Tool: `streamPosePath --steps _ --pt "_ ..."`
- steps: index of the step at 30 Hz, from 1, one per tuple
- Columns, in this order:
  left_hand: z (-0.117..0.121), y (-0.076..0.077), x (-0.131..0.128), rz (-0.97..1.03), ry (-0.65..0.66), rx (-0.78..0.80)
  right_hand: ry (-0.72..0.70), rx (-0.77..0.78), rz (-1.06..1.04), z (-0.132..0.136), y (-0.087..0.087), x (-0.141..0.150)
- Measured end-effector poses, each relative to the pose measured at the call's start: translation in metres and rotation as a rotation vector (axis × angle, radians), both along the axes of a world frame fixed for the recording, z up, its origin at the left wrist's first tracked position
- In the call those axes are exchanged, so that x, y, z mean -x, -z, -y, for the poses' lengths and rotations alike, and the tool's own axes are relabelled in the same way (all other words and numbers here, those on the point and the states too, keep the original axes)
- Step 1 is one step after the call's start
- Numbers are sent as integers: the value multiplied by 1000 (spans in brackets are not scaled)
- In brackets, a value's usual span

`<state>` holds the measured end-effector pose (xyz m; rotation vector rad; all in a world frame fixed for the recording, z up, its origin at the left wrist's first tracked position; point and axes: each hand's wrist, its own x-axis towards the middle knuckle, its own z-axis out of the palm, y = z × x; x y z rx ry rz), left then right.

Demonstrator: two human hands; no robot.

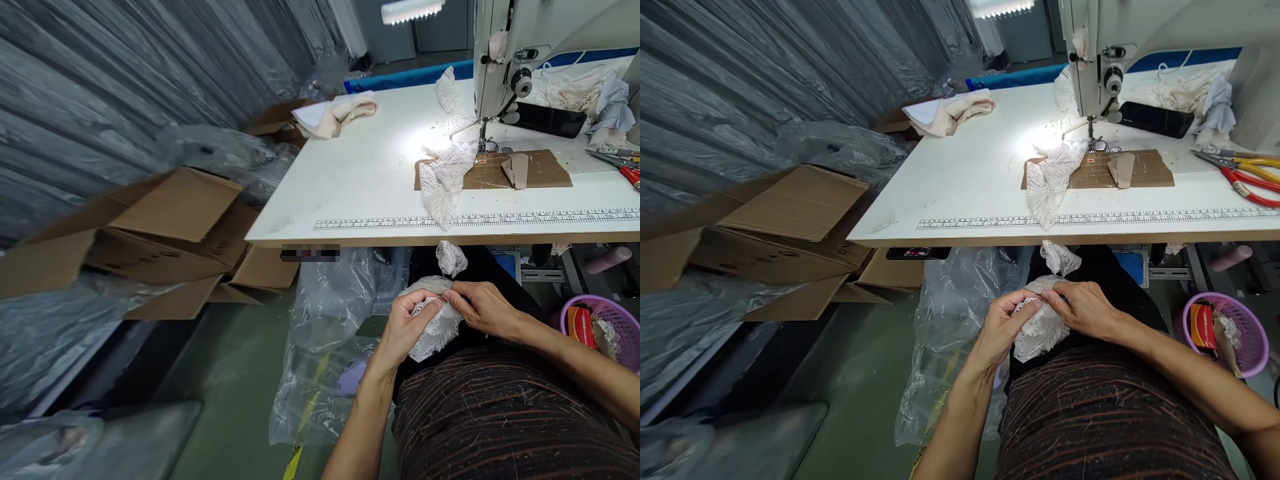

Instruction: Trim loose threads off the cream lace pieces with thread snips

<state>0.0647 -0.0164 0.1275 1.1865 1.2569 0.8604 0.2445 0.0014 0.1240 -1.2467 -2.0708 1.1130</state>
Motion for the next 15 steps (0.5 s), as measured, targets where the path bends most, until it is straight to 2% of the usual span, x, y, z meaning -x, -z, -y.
streamPosePath --steps 5,10,12,15 --pt "-1 3 1 -41 -7 7 227 -92 -166 -3 10 -2" --pt "-4 3 1 -105 38 -154 525 -226 -233 -18 19 12" --pt "-4 1 1 -105 70 -188 583 -206 -241 -24 20 19" --pt "-3 -3 4 -106 103 -136 581 -140 -296 -24 18 23"
